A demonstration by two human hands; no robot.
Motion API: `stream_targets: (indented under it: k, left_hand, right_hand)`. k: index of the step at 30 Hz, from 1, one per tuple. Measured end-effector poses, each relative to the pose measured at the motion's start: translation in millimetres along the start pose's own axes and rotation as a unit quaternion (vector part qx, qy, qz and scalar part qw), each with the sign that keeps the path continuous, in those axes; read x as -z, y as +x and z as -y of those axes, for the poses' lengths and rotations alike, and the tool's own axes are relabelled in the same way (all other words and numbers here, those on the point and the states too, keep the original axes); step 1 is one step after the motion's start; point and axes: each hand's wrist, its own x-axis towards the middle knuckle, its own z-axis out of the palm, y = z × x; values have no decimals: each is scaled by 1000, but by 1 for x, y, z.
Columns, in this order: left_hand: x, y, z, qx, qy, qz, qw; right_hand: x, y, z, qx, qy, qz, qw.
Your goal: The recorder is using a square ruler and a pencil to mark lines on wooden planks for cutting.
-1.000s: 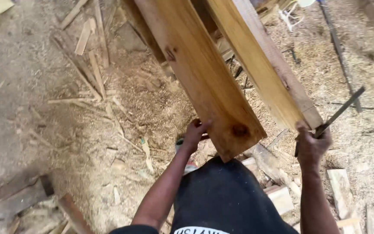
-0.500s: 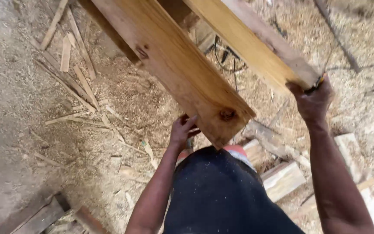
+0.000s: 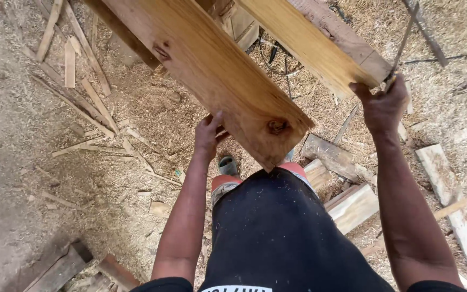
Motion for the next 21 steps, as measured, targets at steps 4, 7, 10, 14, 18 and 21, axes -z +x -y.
stream_targets:
  k: [4, 7, 10, 14, 18, 21]
  left_hand:
    - [18, 19, -22, -29, 10, 6, 1000]
    - [34, 33, -31, -2, -4, 8, 1000]
    - [32, 45, -50, 14, -33, 6, 999]
    - [29, 69, -34, 24, -39, -5, 999]
    - [22, 75, -32, -21, -36, -9, 999]
    - [13, 47, -32, -42, -11, -3, 999]
  right_hand:
    - [23, -52, 43, -194, 63, -80, 976]
    - [51, -121, 68, -439, 109, -83, 888]
    - [58, -218, 34, -575, 279, -95, 763]
    - [50, -315, 33, -638, 326, -161, 679]
    - [43, -367, 16, -620, 382, -221, 649]
    - [45, -363, 15, -612, 359, -225, 668]
